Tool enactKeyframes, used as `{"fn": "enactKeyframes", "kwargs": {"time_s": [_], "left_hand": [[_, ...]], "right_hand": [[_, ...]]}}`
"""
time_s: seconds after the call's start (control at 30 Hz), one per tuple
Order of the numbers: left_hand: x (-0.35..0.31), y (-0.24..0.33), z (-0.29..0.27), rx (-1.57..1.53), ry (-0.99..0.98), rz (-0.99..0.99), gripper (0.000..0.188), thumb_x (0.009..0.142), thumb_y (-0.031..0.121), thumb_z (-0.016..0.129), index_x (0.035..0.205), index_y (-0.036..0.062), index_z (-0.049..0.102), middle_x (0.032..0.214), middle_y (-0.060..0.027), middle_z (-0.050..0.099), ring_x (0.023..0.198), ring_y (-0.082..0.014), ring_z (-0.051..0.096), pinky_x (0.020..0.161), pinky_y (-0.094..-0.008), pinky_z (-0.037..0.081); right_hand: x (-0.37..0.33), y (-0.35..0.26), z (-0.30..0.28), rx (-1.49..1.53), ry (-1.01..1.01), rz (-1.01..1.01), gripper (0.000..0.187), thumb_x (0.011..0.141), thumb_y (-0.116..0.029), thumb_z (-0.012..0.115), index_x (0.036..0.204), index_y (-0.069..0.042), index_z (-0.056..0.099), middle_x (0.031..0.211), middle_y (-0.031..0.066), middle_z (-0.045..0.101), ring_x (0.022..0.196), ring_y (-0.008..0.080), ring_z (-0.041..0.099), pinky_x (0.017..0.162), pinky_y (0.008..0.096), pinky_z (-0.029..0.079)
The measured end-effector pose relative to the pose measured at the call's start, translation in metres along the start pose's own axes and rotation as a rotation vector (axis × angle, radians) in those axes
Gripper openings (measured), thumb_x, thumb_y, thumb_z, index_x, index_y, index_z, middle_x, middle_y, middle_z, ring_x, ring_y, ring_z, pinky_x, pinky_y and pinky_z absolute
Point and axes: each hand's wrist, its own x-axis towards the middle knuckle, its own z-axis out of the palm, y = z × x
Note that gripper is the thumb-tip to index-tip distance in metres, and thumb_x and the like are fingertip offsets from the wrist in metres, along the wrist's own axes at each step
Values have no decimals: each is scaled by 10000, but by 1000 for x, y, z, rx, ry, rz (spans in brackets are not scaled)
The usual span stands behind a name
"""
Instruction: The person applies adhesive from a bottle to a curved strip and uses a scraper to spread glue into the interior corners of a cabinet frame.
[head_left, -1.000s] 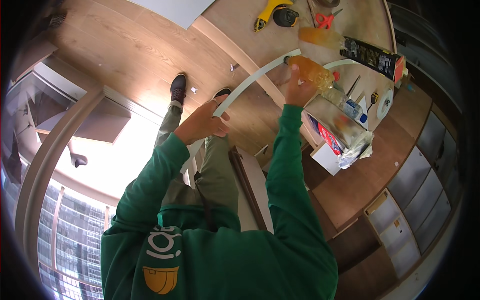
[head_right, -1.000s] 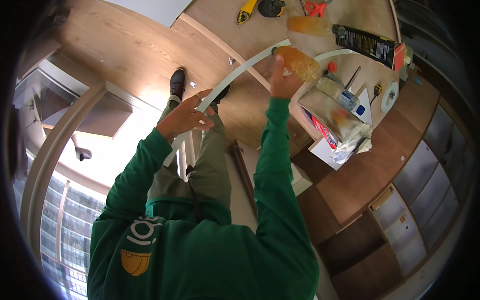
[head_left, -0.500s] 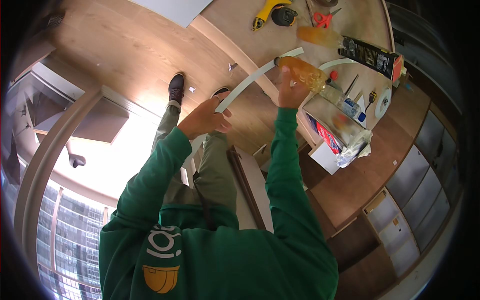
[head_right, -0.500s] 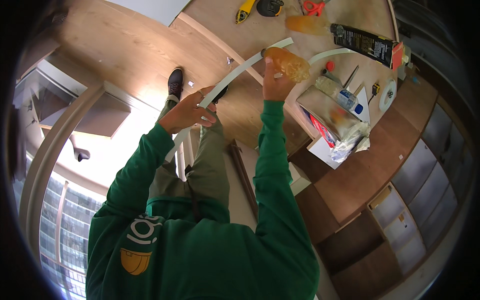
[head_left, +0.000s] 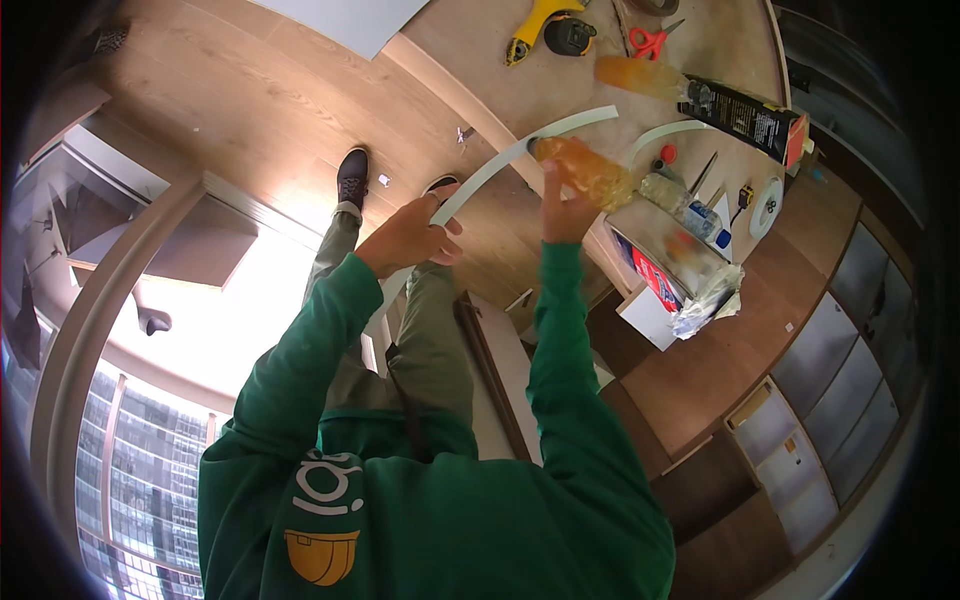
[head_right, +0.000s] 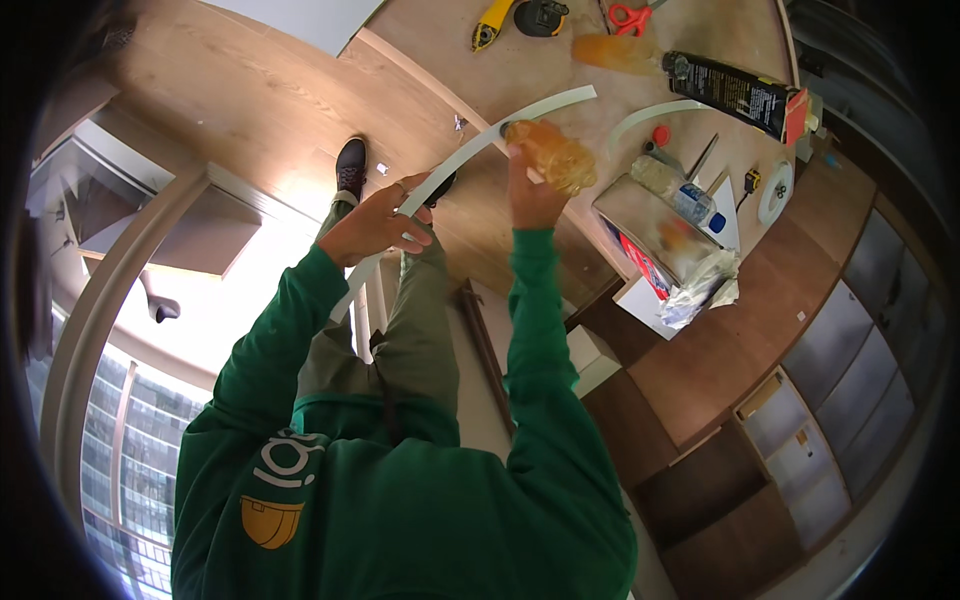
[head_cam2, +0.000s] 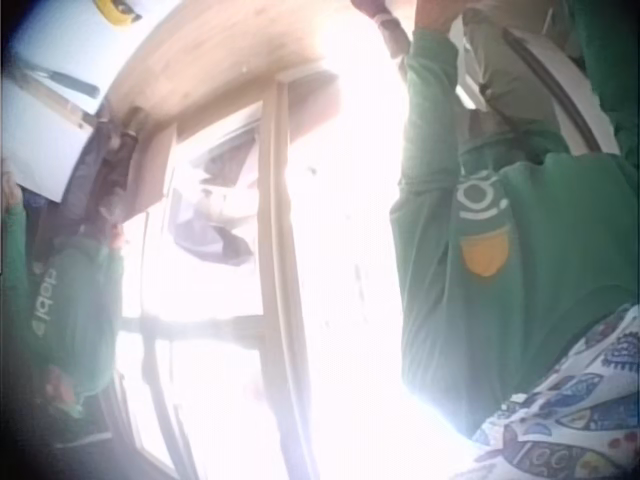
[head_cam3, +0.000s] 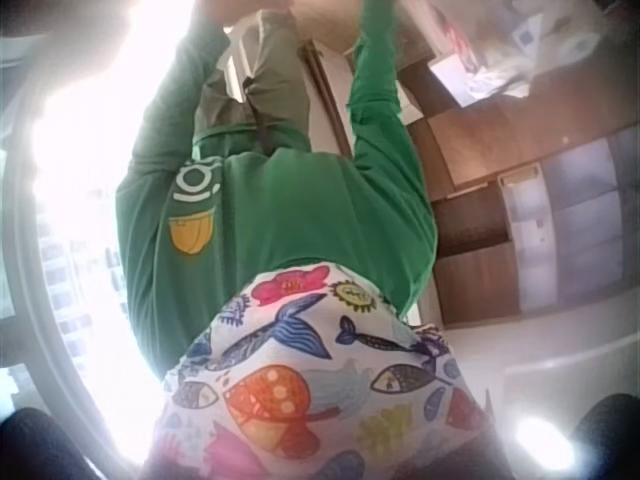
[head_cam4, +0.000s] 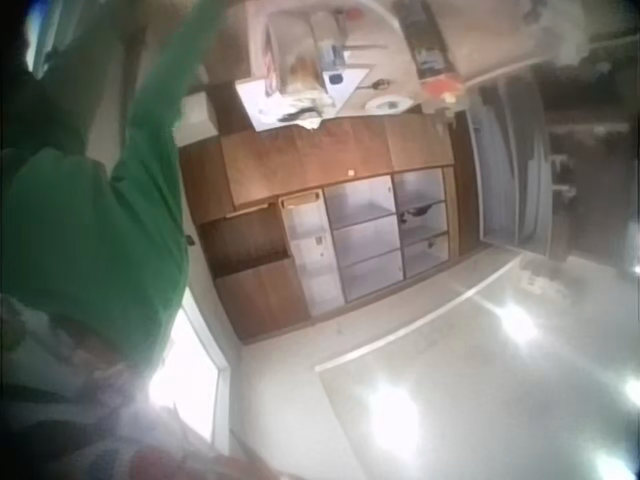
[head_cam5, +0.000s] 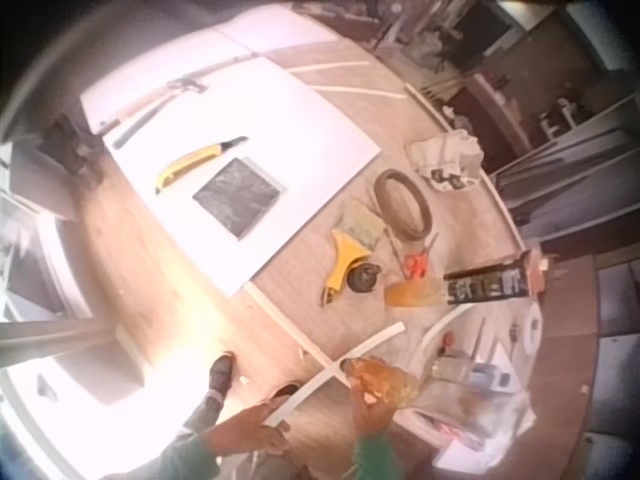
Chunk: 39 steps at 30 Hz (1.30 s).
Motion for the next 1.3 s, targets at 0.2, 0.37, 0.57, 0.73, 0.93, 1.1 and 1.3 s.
{"fn": "enactKeyframes", "kwargs": {"time_s": [0.2,0.37,0.57,0.73,0.93,1.1,1.3], "left_hand": [[1,0,-1,23,-24,2,716,916,-59,466,1579,105,253,1146,-124,540,957,-207,685,870,-322,595],[7,4,3,0,-22,36,701,895,-58,452,1558,14,236,1173,-182,571,922,-244,707,820,-327,613],[33,15,12,41,-71,68,768,867,-63,565,1560,31,247,1115,-126,556,940,-210,683,824,-319,608],[54,27,18,49,-83,50,823,835,-61,640,1555,15,249,1105,-135,565,913,-218,677,820,-318,609],[65,28,18,61,-89,38,842,822,-56,664,1555,17,258,1104,-136,565,913,-215,676,827,-315,607],[63,26,17,36,-89,48,846,830,-64,664,1563,38,257,1110,-122,557,918,-213,674,831,-316,606],[66,23,13,29,-67,32,824,853,-59,642,1568,46,247,1103,-115,552,920,-216,680,836,-322,607]], "right_hand": [[21,23,-10,-73,66,-55,302,865,-66,739,1142,25,660,1174,141,680,1098,230,640,981,366,485],[8,26,-16,10,3,12,338,876,-45,730,1191,30,635,1221,148,665,1134,226,627,1021,365,468],[-2,-10,-23,228,125,95,438,866,12,704,1273,47,544,1305,184,602,1181,253,601,1031,376,479],[11,0,-26,288,142,85,433,877,5,703,1275,41,537,1314,185,598,1209,255,585,1036,381,476],[8,18,-14,146,75,42,377,869,-4,731,1218,27,590,1222,140,647,1115,223,630,1001,354,485],[34,30,-26,-27,60,-25,345,875,-34,730,1196,43,627,1176,127,672,1088,205,637,966,341,495],[4,8,-10,16,21,-18,252,865,-45,746,1102,18,688,1067,101,703,1014,196,656,924,335,504]]}}
